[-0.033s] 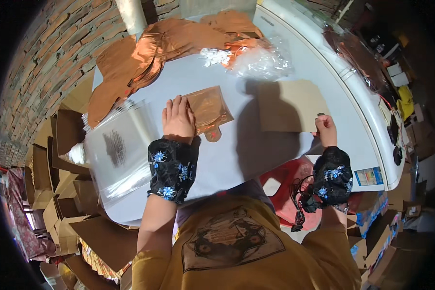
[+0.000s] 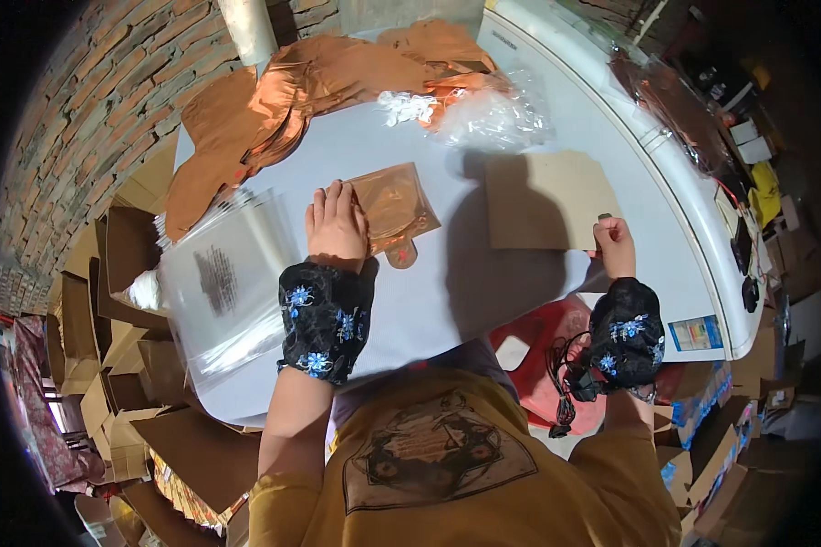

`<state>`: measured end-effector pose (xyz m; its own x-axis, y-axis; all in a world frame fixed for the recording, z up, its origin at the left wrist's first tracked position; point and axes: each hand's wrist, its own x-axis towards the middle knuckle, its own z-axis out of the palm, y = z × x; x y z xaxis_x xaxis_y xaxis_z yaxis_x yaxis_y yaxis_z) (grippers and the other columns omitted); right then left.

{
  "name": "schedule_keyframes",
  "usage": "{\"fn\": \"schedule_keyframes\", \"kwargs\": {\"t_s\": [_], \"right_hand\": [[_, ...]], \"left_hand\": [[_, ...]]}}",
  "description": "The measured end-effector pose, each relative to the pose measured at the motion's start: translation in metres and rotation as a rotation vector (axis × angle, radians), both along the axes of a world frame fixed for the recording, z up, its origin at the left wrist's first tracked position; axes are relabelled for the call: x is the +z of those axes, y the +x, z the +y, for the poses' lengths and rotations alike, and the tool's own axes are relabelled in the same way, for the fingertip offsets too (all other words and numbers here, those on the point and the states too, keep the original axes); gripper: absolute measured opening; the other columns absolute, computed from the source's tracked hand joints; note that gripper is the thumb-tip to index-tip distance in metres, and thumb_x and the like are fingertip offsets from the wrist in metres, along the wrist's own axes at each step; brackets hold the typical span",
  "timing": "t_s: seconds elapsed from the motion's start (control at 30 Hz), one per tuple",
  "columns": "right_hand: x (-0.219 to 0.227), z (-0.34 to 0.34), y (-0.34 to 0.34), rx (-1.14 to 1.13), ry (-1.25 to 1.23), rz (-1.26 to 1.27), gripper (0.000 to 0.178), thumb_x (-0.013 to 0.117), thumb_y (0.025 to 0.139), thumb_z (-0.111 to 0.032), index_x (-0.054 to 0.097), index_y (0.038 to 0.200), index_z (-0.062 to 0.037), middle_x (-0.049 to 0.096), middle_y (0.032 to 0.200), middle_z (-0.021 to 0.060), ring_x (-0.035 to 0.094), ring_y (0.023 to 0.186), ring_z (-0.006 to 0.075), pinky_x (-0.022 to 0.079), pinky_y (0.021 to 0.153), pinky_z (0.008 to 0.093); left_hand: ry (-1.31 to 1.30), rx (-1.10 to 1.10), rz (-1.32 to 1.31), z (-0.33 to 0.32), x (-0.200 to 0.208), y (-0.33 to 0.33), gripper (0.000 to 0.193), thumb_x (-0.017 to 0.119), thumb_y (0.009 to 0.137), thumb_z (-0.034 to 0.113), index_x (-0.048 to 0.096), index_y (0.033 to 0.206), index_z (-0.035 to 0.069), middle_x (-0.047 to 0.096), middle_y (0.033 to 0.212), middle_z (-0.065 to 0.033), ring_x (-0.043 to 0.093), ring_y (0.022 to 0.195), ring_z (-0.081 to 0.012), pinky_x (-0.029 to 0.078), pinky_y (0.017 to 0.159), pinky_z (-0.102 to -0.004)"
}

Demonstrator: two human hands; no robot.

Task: The person folds a foil balloon by hand, places it onto a cardboard backing card, and inserts them into a plastic packaging sleeve.

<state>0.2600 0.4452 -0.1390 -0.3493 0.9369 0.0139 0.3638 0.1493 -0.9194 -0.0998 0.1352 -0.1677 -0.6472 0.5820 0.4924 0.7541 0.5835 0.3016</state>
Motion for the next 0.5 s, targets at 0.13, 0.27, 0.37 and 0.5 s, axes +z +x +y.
{"fn": "schedule_keyframes", "kwargs": {"t_s": [0.13, 0.27, 0.37, 0.5], "right_hand": [[0.023, -0.021, -0.006, -0.073, 0.516, -0.344, 0.017, 0.065, 0.093, -0.019, 0.059, 0.101, -0.0041, 0.061, 0.084, 0.0065, 0.062, 0.069, 0.0182, 0.055, 0.067, 0.0348], [0.063, -0.072, -0.041, 0.090, 0.970, -0.460, 0.025, 0.064, 0.087, -0.010, 0.061, 0.111, -0.0047, 0.062, 0.111, 0.0149, 0.062, 0.103, 0.0316, 0.050, 0.091, 0.0408], [0.039, -0.102, -0.086, 0.581, 0.869, -0.232, 0.053, 0.062, 0.081, -0.001, 0.055, 0.132, -0.0080, 0.057, 0.128, 0.0144, 0.053, 0.120, 0.0343, 0.045, 0.101, 0.0427], [0.026, -0.142, -0.160, 0.873, 0.889, -0.154, 0.063, 0.058, 0.079, 0.002, 0.049, 0.141, -0.0073, 0.050, 0.143, 0.0128, 0.045, 0.135, 0.0353, 0.037, 0.113, 0.0441]], "left_hand": [[-0.005, 0.004, -0.015, 0.003, 0.004, 0.003, 0.042, 0.051, 0.098, 0.024, 0.052, 0.138, 0.010, 0.051, 0.146, -0.0109, 0.042, 0.138, -0.0380, 0.030, 0.115, -0.0512], [-0.052, 0.020, -0.034, 0.001, 0.005, 0.003, 0.042, 0.049, 0.101, 0.026, 0.051, 0.140, 0.011, 0.049, 0.148, -0.0115, 0.040, 0.140, -0.0377, 0.030, 0.116, -0.0500], [-0.038, 0.007, -0.033, 0.001, 0.007, 0.003, 0.042, 0.049, 0.101, 0.026, 0.051, 0.140, 0.010, 0.049, 0.148, -0.0125, 0.040, 0.139, -0.0385, 0.030, 0.116, -0.0500], [0.025, 0.006, -0.009, 0.002, 0.006, 0.005, 0.041, 0.052, 0.097, 0.023, 0.055, 0.135, 0.008, 0.052, 0.144, -0.0120, 0.043, 0.137, -0.0383, 0.031, 0.115, -0.0512]]}}
